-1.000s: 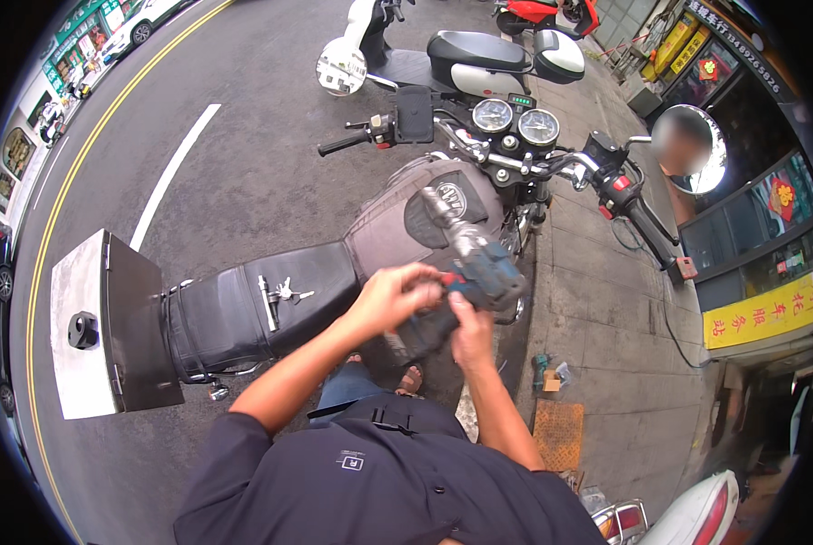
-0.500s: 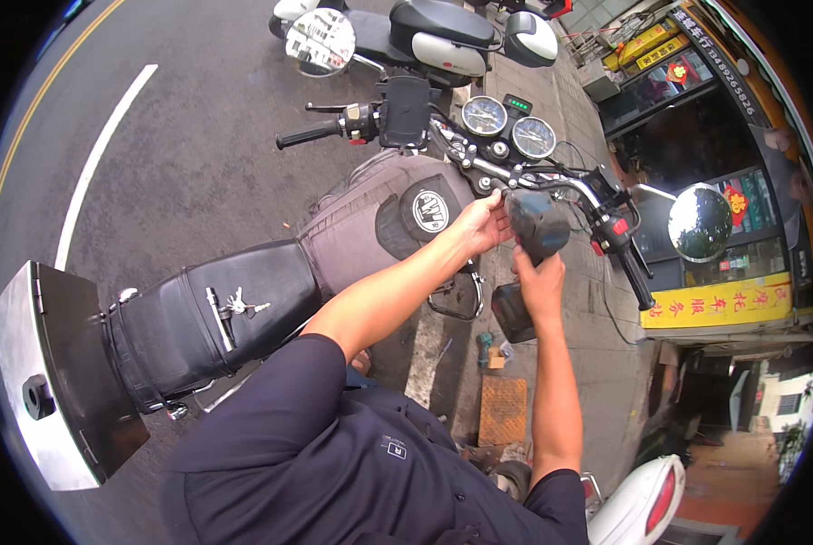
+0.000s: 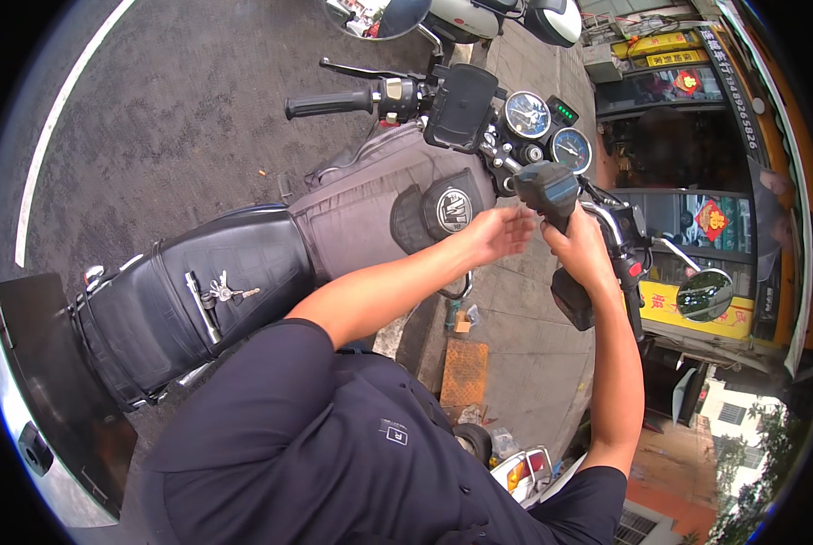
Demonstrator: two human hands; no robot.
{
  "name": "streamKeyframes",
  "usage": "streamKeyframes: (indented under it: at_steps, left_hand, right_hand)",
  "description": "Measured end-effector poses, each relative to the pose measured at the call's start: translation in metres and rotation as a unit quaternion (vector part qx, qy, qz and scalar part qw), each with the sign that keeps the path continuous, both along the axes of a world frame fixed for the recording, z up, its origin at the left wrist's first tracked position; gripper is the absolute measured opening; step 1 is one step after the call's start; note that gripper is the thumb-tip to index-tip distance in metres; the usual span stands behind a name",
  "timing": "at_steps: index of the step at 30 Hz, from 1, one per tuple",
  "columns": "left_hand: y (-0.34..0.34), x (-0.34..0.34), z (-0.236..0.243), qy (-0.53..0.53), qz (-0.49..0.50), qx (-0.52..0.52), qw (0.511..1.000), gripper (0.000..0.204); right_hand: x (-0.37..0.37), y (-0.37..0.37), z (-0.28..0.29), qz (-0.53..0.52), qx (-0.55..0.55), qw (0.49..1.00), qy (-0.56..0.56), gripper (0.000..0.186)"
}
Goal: The person removes the motorcycle ignition switch using a hammer and a power tool, fits a replacement ignition switch onto the handlebar mount, and connects the wiring harnesses behind the headlight.
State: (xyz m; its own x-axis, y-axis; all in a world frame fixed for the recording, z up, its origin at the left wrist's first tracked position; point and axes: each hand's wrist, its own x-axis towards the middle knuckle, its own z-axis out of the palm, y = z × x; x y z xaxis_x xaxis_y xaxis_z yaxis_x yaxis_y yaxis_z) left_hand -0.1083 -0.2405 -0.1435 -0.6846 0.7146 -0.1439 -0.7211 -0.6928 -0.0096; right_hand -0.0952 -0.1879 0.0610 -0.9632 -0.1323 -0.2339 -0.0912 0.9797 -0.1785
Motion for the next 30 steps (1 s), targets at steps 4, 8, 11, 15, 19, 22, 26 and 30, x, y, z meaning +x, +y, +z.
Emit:
streamKeyframes:
  at_steps: [4, 8, 11, 15, 19, 22, 26, 30]
  left_hand:
    - [-0.055, 0.021, -0.008, 0.047, -0.066, -0.051, 0.995, 0.031]
    - [-0.139, 0.03, 0.002, 0.208, 0.064, -0.257, 0.942, 0.032]
    - [-0.204, 0.032, 0.027, 0.34, 0.236, -0.438, 0.798, 0.026]
    - [-0.284, 0.018, 0.061, 0.361, 0.451, -0.66, 0.481, 0.017]
    - [-0.319, -0.038, 0.038, 0.441, 0.314, -0.79, 0.286, 0.037]
    - [-0.311, -0.056, 0.026, 0.506, 0.125, -0.787, 0.33, 0.067]
    - [-0.303, -0.058, 0.018, 0.492, 0.111, -0.814, 0.289, 0.059]
    - [-0.302, -0.06, 0.013, 0.488, 0.144, -0.832, 0.221, 0.044]
  right_hand:
    - [-0.002, 0.007, -0.005, -0.029, 0.001, 1.0, -0.007, 0.042]
    - [-0.005, 0.014, -0.012, -0.018, 0.0, 1.0, 0.009, 0.04]
    - [-0.002, 0.002, -0.008, -0.101, -0.029, 0.994, -0.041, 0.037]
    - [0.002, 0.009, -0.017, -0.048, -0.009, 0.999, 0.02, 0.032]
    - [-0.008, 0.009, -0.01, 0.017, 0.01, 1.0, 0.014, 0.028]
    - [-0.009, 0.008, -0.007, -0.004, -0.005, 1.0, -0.006, 0.027]
    - [-0.002, -0.005, -0.006, -0.079, -0.022, 0.996, -0.039, 0.027]
    - [-0.004, 0.004, -0.016, -0.063, 0.004, 0.998, -0.015, 0.031]
